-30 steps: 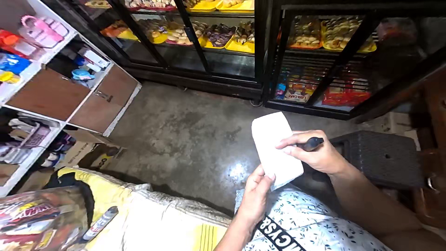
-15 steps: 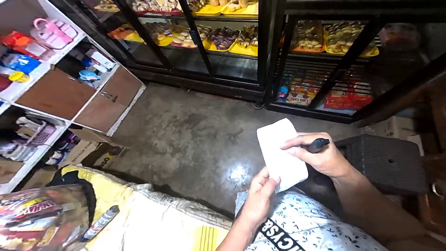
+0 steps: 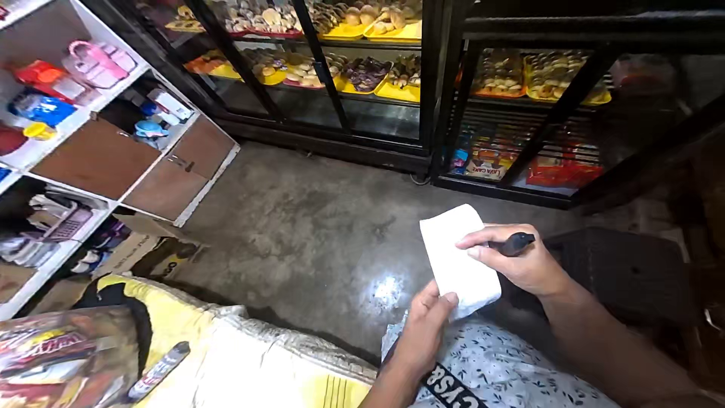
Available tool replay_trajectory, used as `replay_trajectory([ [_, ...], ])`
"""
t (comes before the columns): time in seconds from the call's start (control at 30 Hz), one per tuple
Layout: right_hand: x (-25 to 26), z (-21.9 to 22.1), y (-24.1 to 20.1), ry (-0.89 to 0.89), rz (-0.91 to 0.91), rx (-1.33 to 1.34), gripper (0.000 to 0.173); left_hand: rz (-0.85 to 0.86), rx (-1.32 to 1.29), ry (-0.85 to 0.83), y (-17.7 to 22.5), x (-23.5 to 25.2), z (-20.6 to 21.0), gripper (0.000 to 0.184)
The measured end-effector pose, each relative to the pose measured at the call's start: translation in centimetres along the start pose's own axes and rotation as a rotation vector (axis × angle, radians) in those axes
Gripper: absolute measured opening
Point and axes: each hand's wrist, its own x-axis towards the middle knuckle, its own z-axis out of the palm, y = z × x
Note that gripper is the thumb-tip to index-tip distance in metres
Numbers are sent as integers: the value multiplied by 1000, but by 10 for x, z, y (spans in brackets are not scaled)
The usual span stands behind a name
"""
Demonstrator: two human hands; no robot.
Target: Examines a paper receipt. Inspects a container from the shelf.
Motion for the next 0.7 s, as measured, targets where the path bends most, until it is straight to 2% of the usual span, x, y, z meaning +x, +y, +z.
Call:
replay_trajectory([
  [0.33,0,2,-1,25,28,40,24,-8,23,14,1,0,1,27],
  [0.7,-1,3,-3,46,53,9,23,-17,7,19,0,0,2,26],
])
